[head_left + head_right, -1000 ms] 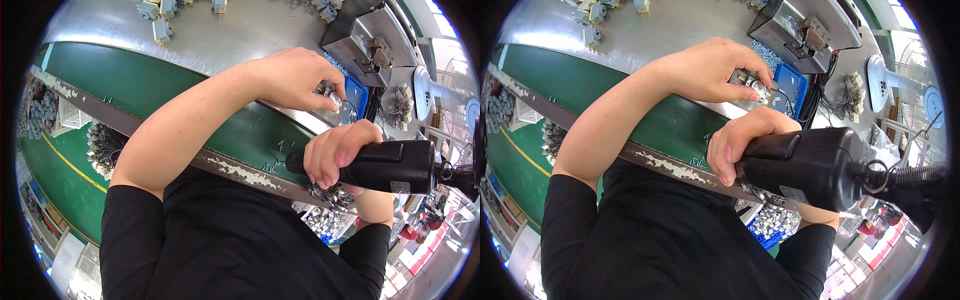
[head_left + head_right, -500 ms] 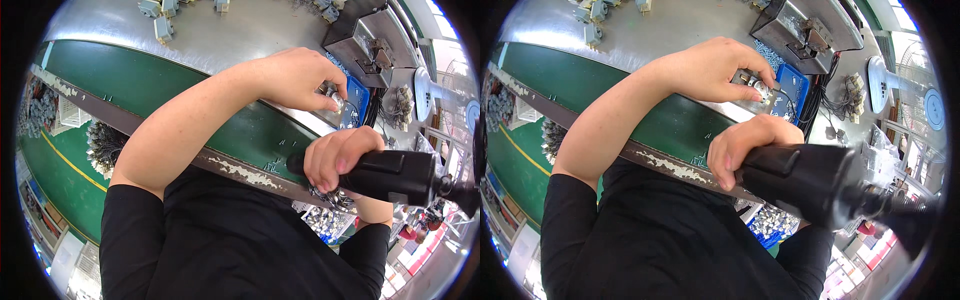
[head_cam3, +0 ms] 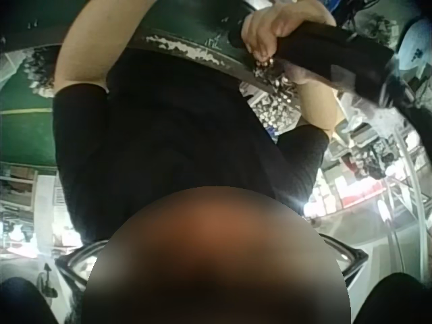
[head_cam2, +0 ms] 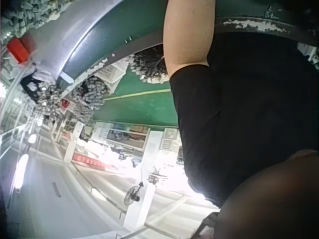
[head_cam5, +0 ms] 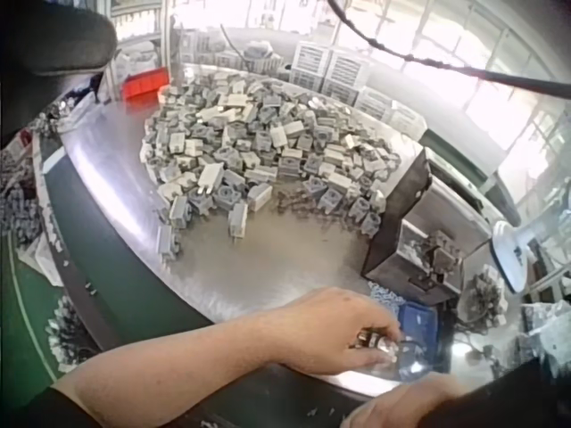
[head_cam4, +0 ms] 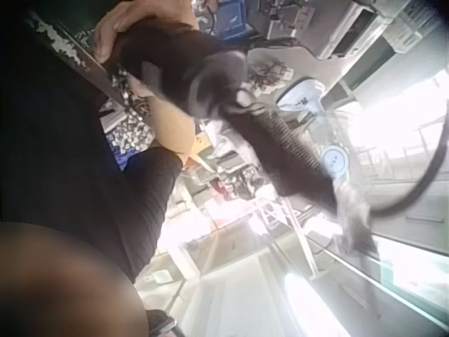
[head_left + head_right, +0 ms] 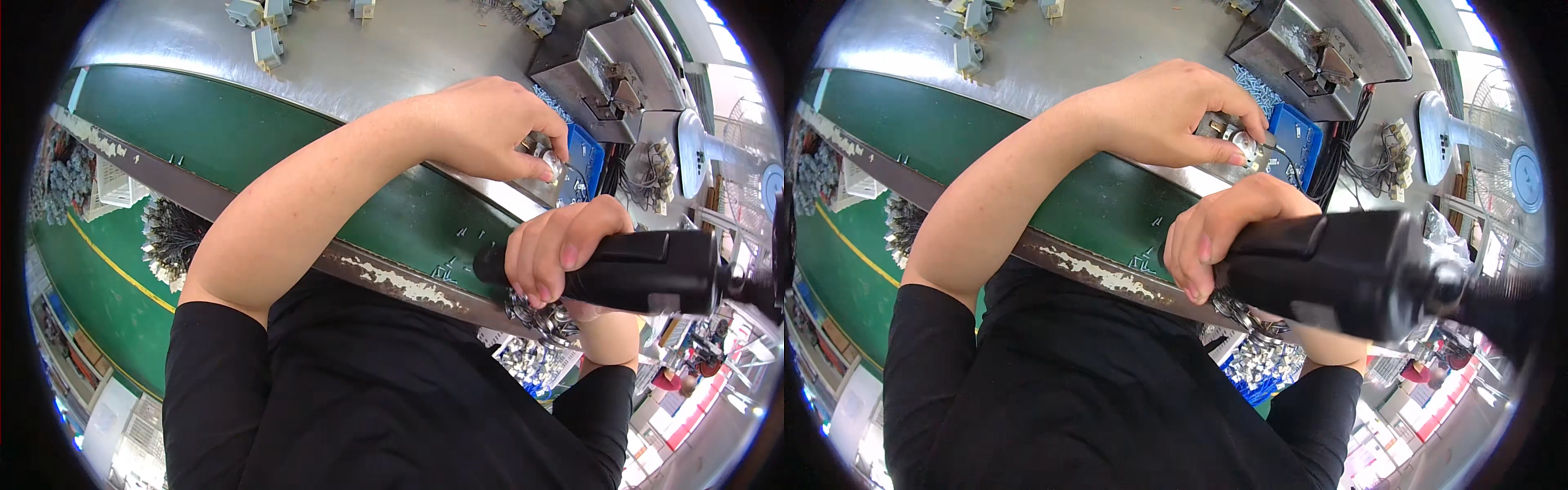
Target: Assemble small electronic components by attaching plates and wires using an electric screwdriver.
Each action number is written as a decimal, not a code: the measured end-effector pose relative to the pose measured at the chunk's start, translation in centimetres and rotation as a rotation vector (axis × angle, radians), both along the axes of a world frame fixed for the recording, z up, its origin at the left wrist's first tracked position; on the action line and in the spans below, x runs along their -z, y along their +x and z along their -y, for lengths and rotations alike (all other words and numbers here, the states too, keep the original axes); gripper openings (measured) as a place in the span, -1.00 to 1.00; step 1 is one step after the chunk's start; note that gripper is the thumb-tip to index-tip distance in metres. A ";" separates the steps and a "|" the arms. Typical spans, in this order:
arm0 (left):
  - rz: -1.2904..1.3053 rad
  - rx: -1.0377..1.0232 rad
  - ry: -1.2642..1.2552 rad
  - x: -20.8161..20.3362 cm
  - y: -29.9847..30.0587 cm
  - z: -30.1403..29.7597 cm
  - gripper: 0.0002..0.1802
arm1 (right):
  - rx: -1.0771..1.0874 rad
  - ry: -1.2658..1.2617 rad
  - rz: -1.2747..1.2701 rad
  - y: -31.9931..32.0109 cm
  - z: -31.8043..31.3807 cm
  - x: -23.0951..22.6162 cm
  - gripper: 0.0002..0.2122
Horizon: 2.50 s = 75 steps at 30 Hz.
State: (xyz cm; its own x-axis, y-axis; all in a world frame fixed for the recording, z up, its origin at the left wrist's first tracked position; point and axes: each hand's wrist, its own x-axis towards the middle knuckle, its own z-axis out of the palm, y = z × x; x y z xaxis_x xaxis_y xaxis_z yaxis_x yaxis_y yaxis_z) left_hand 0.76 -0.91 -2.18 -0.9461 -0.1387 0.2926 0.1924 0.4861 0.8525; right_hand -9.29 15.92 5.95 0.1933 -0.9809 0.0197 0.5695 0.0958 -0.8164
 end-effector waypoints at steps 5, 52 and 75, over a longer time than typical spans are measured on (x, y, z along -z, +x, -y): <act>0.009 0.006 0.023 0.0 0.1 0.1 -0.68 | -0.095 -0.202 -0.123 0.2 1.2 0.5 -0.72; 0.002 0.009 -0.009 -2.4 -0.3 -0.3 -0.65 | 0.804 -0.593 -0.302 -14.5 2.7 -7.0 0.03; 0.028 0.009 -0.007 -2.5 -0.5 0.0 -0.65 | 0.839 -0.490 -0.345 -14.1 8.3 -5.5 -0.01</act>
State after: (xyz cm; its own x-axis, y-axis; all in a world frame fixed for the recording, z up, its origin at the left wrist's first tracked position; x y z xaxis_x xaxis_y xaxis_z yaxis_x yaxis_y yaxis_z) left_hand 0.25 -0.93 0.37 -0.9552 -0.1283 0.2666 0.1725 0.4904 0.8542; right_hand -23.34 7.63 11.49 -0.4790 -0.7020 0.5271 0.0269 -0.6119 -0.7905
